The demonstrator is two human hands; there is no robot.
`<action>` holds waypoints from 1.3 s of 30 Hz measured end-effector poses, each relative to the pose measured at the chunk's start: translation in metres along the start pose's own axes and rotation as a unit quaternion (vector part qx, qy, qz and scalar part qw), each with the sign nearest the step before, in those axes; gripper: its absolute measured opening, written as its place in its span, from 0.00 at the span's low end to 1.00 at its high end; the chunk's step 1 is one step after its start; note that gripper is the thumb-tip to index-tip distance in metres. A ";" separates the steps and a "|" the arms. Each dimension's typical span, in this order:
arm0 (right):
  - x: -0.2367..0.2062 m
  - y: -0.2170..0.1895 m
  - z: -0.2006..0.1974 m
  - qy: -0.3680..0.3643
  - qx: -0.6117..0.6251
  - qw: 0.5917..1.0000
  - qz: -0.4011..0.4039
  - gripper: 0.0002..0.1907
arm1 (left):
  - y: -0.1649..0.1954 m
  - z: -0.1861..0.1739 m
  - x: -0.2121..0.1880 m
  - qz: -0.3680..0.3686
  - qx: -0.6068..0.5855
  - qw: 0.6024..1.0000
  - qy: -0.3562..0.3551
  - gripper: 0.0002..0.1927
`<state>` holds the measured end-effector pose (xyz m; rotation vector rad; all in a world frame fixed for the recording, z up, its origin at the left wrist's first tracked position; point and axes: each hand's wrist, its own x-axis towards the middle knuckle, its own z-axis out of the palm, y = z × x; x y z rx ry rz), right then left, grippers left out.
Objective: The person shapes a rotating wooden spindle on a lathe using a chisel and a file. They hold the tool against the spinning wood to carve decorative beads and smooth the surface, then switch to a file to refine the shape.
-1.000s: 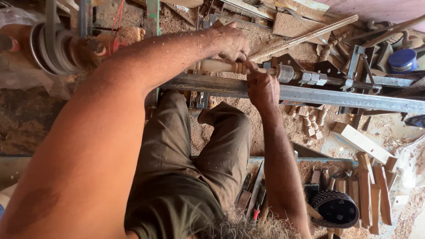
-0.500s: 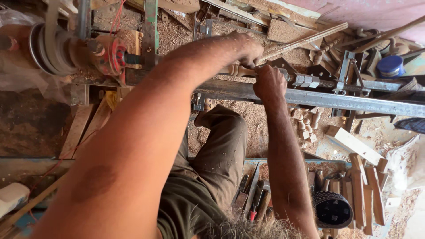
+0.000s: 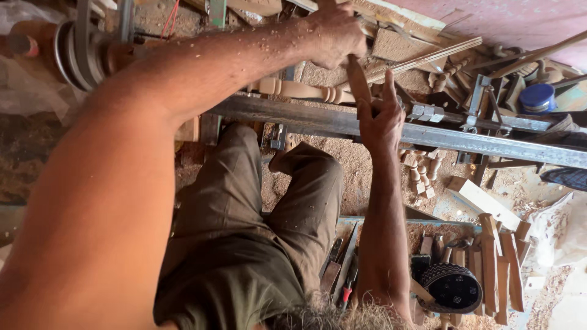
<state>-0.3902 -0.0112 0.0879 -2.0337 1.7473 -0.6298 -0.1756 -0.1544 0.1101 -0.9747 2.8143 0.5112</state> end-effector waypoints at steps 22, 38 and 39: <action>-0.022 -0.009 0.039 -0.018 0.113 0.993 -0.008 0.14 | -0.014 0.041 -0.016 0.026 -0.005 0.992 0.120 0.11; -0.018 -0.037 0.047 -0.045 0.057 0.996 -0.056 0.16 | -0.016 0.047 -0.025 -0.075 -0.137 0.987 -0.029 0.10; -0.016 -0.034 0.038 -0.071 0.084 0.994 -0.021 0.14 | -0.015 0.042 -0.023 -0.080 -0.105 0.991 -0.039 0.07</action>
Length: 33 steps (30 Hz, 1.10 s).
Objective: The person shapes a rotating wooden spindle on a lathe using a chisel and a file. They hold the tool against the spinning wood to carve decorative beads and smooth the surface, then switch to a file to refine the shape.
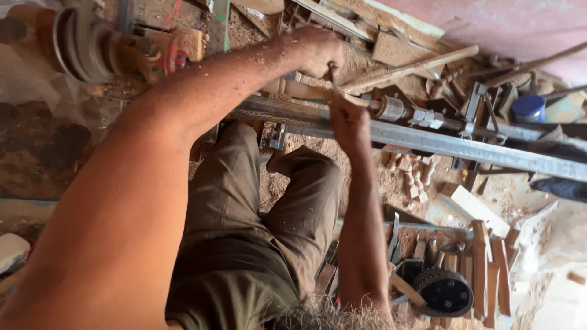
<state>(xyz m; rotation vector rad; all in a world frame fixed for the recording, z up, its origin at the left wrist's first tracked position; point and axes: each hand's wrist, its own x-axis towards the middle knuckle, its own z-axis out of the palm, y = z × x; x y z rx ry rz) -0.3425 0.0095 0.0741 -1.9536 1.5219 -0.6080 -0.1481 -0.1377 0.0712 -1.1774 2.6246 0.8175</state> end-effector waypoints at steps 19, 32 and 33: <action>0.018 0.001 -0.020 -0.014 -0.129 0.987 -0.090 0.22 | 0.011 0.012 0.010 -0.063 -0.072 0.995 -0.041 0.14; 0.001 -0.037 0.045 -0.058 -0.175 0.973 0.141 0.27 | -0.004 0.016 0.015 -0.004 0.193 0.981 0.017 0.21; 0.001 -0.039 0.049 -0.055 -0.183 0.971 0.141 0.30 | -0.006 0.025 0.022 0.005 0.155 0.988 0.018 0.21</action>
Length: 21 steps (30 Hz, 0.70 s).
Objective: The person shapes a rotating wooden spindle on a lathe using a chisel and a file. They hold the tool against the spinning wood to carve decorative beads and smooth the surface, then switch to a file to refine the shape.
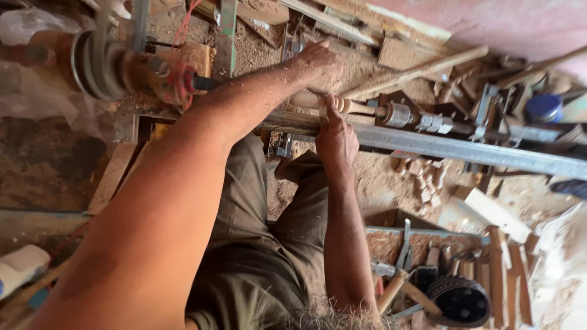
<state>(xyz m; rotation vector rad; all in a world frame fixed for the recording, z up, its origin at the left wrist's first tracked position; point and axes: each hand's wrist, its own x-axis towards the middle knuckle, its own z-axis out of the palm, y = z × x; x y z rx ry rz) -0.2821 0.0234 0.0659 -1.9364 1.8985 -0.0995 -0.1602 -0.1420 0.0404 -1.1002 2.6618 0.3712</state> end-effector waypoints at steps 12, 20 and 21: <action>0.023 -0.028 0.017 -0.015 0.078 0.996 0.052 0.32 | -0.023 0.058 0.031 0.049 -0.096 0.992 -0.064 0.17; 0.026 -0.030 0.015 -0.005 0.078 0.997 0.012 0.28 | -0.038 0.067 0.029 0.105 0.048 0.992 -0.059 0.22; 0.028 -0.026 0.013 -0.011 0.075 0.997 0.011 0.25 | -0.035 0.065 0.027 0.084 0.012 0.994 -0.073 0.23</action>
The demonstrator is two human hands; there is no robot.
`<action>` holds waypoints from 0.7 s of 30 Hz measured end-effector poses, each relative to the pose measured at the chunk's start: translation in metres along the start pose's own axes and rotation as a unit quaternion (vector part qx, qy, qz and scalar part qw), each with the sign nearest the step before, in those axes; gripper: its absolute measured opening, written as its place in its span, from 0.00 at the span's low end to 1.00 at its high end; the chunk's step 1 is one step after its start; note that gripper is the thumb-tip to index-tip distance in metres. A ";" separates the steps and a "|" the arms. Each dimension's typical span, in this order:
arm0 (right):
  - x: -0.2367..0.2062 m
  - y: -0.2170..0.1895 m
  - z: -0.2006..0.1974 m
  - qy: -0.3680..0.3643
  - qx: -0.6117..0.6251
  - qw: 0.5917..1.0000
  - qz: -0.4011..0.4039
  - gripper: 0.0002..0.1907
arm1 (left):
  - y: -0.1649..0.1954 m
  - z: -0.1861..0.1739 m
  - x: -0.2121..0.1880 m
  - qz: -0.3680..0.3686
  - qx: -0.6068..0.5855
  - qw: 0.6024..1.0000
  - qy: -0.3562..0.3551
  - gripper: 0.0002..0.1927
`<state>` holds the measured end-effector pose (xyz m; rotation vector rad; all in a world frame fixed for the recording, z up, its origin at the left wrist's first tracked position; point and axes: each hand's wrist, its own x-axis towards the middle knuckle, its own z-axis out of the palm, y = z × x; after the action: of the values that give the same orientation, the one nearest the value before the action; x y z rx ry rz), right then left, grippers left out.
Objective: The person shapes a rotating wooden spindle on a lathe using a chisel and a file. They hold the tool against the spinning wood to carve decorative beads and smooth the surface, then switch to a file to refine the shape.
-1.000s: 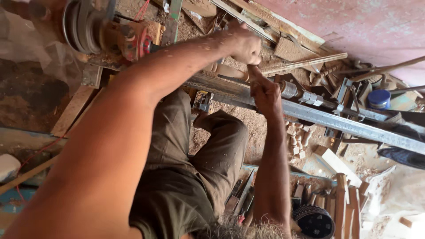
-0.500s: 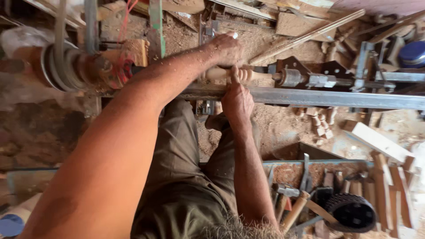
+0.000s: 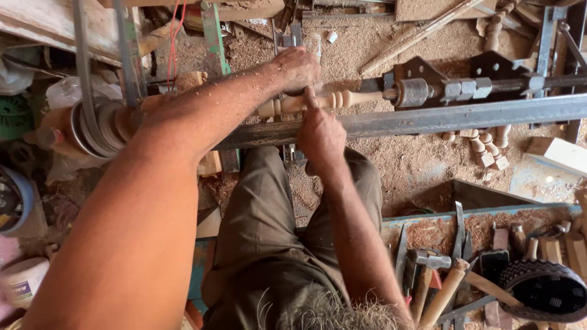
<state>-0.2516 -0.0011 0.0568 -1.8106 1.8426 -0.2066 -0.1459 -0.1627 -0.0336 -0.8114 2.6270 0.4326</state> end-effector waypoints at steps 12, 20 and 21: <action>0.028 0.056 -0.051 0.020 -0.136 0.937 -0.321 0.16 | 0.005 -0.004 0.018 -0.014 -0.053 0.998 0.004 0.20; 0.066 0.047 -0.064 -0.135 -0.125 0.937 -0.296 0.11 | -0.003 0.004 0.042 0.058 -0.022 0.997 0.053 0.19; 0.069 0.046 -0.067 -0.162 -0.127 0.937 -0.284 0.11 | -0.002 0.007 0.046 0.058 -0.022 0.997 0.053 0.19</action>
<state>-0.3208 -0.0815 0.0731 -2.3600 1.1272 0.1271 -0.1786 -0.1836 -0.0597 -0.7156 2.7821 0.4936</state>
